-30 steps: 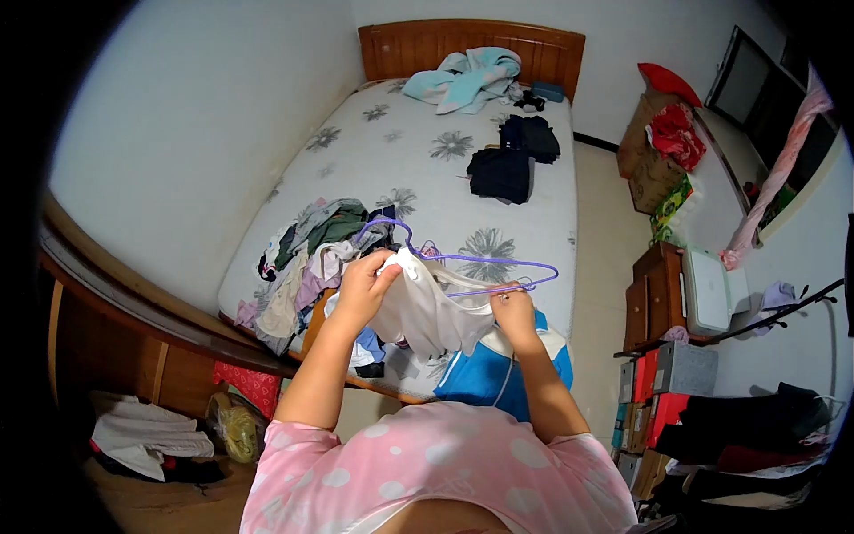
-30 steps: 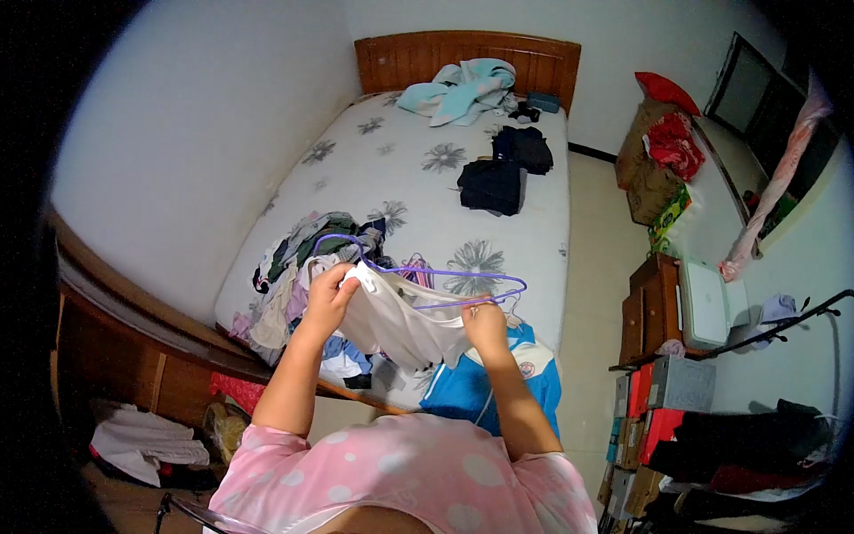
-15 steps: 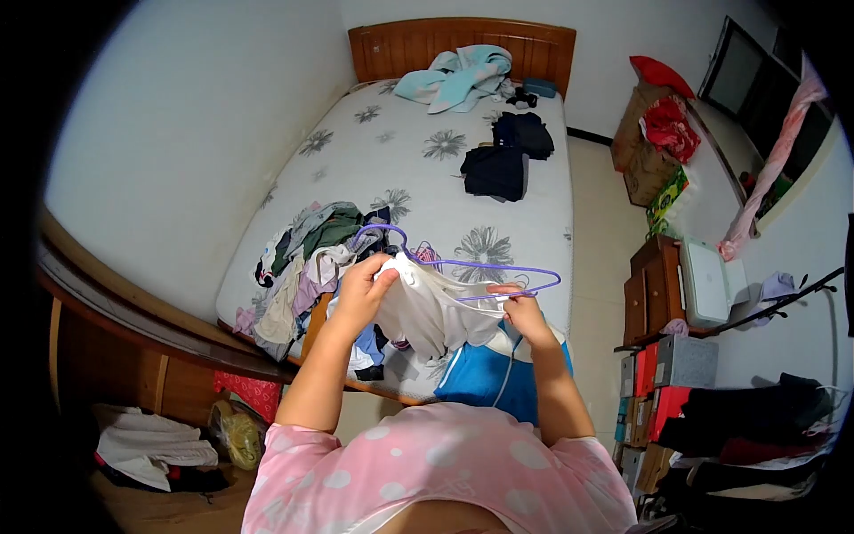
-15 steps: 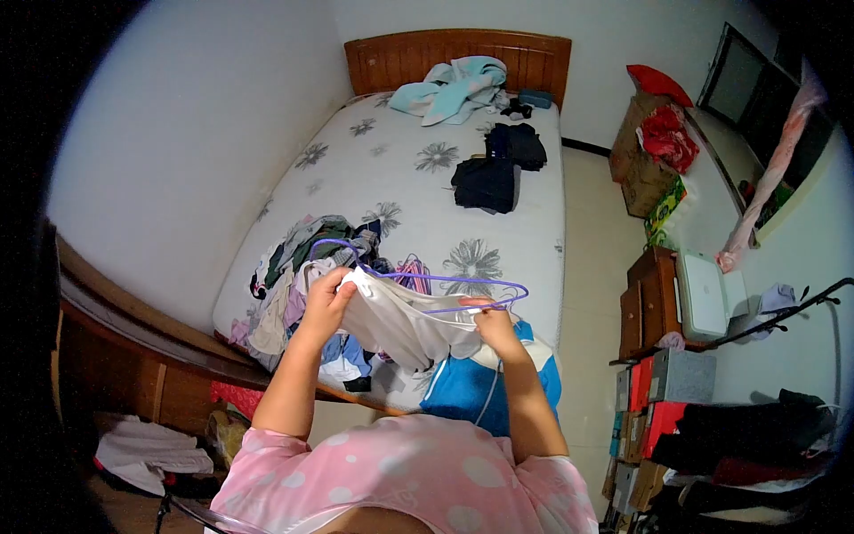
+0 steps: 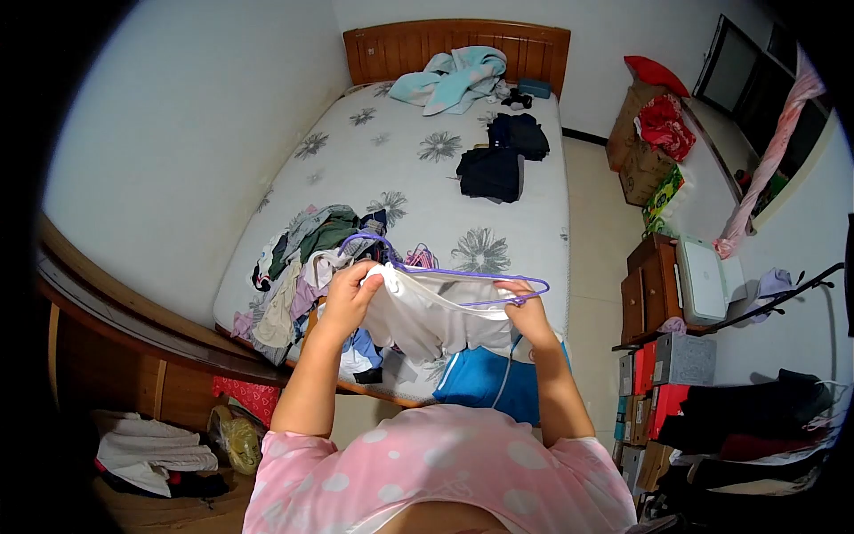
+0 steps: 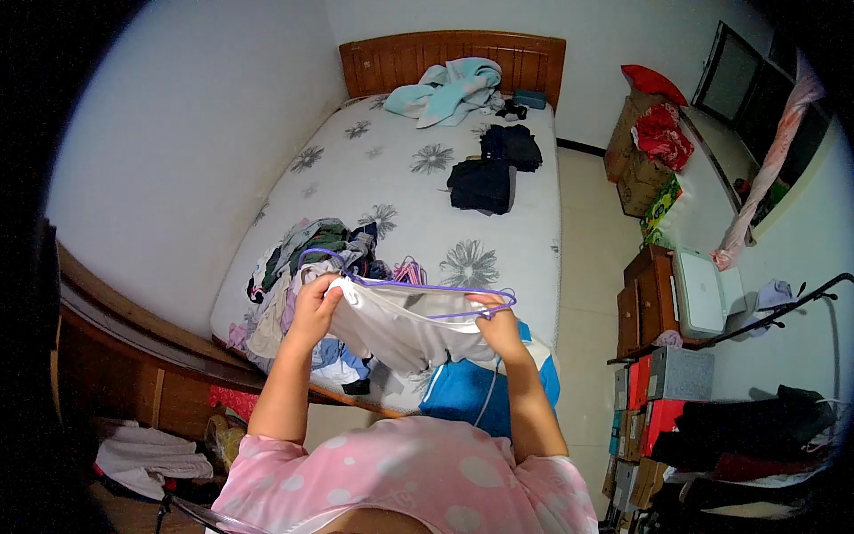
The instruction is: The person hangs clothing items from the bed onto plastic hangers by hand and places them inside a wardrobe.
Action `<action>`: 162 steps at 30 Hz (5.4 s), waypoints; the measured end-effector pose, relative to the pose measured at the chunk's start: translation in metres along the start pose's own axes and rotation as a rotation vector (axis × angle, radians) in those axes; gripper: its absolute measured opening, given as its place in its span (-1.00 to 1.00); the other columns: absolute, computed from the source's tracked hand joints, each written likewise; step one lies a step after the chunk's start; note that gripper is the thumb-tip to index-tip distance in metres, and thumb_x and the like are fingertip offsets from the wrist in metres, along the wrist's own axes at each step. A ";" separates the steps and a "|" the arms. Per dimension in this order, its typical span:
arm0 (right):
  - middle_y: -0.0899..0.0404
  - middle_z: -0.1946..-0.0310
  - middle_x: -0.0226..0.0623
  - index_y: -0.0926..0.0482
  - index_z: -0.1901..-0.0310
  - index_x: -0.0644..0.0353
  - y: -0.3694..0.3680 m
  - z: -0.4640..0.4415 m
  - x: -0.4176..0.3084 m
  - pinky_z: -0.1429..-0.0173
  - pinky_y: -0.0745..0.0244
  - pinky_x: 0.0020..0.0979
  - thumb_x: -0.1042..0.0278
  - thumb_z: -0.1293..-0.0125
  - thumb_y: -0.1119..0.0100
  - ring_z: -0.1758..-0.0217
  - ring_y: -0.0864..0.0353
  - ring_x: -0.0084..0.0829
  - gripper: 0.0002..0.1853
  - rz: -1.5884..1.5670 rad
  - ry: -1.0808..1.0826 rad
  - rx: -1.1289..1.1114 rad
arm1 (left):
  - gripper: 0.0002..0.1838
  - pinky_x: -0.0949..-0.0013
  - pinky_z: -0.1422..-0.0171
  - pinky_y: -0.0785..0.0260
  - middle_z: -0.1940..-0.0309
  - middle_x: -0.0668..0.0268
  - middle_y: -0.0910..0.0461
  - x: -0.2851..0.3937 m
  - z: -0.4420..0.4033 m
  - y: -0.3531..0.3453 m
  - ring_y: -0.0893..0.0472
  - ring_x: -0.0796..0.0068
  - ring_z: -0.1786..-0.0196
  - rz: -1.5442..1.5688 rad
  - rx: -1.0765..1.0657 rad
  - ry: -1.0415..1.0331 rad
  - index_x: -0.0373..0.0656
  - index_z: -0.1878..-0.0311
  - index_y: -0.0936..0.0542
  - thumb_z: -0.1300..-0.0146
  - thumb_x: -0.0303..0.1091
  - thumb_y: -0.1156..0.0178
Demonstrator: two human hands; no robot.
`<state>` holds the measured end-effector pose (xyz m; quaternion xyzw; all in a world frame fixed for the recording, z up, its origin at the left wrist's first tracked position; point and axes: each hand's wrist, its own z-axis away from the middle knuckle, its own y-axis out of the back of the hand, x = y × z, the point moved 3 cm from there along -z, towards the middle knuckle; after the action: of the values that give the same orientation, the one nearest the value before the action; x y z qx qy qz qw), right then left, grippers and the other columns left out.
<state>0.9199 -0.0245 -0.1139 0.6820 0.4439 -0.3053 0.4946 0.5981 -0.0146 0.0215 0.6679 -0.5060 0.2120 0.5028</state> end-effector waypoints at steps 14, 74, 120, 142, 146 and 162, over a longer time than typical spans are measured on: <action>-0.40 -0.07 -0.16 -0.53 -0.04 0.23 0.036 -0.012 -0.085 -0.29 -0.24 -0.42 0.67 0.09 -0.02 -0.22 -0.37 -0.20 -0.46 -0.011 -0.063 -0.098 | -0.74 0.36 0.28 -0.36 0.40 0.16 -0.61 0.014 0.004 0.004 -0.56 0.24 0.39 -0.256 -0.077 0.057 -0.26 0.23 -0.62 -0.22 -0.22 -0.21; -0.53 0.26 -0.09 -0.53 0.24 0.26 -0.028 0.064 -0.110 0.12 -0.38 -0.21 0.24 -0.23 -0.18 0.18 -0.50 -0.04 -0.77 0.351 -0.088 -0.155 | -0.80 0.09 0.14 -0.27 0.36 0.11 -0.54 -0.094 0.124 0.054 -0.50 0.00 0.23 -0.481 0.194 0.073 -0.21 0.31 -0.51 -0.27 -0.25 -0.09; -0.62 0.41 -0.29 -0.57 0.16 0.26 0.045 0.149 0.166 0.27 -0.45 -0.45 0.18 -0.36 -0.05 0.37 -0.57 -0.51 -0.72 -0.321 -0.776 -0.224 | -0.84 0.61 0.35 -0.47 0.43 0.42 -0.57 -0.131 0.121 -0.277 -0.60 0.59 0.38 1.128 0.251 1.136 -0.03 0.33 -0.51 -0.28 -0.19 -0.22; -0.43 -0.03 -0.09 -0.52 0.11 0.18 -0.039 0.045 0.456 -0.17 -0.37 -0.18 0.31 -0.10 -0.29 -0.08 -0.44 -0.07 -0.68 0.572 -0.541 -0.209 | -0.86 0.64 0.36 -0.47 0.48 0.41 -0.57 -0.160 0.107 -0.295 -0.57 0.68 0.46 1.086 0.417 1.235 -0.08 0.34 -0.51 -0.31 -0.27 -0.17; -0.51 0.10 -0.06 -0.54 0.14 0.21 -0.043 0.043 0.460 -0.10 -0.39 -0.17 0.23 -0.17 -0.24 -0.07 -0.47 -0.06 -0.71 0.500 -0.595 -0.080 | -0.86 0.63 0.35 -0.47 0.49 0.41 -0.57 -0.162 0.110 -0.292 -0.58 0.67 0.45 1.077 0.402 1.234 -0.08 0.35 -0.50 -0.31 -0.28 -0.17; -0.60 0.34 0.03 -0.57 0.20 0.24 -0.010 0.065 0.326 0.11 -0.42 -0.17 0.04 -0.32 -0.03 0.22 -0.58 0.03 -0.62 0.261 -0.577 -0.244 | -0.88 0.61 0.34 -0.46 0.43 0.41 -0.57 -0.123 0.153 -0.254 -0.59 0.63 0.41 1.191 0.431 1.136 -0.03 0.29 -0.49 -0.32 -0.24 -0.15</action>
<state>1.0488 0.0146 -0.4184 0.5544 0.2278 -0.3646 0.7126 0.7399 -0.0979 -0.2540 0.1637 -0.3924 0.8360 0.3469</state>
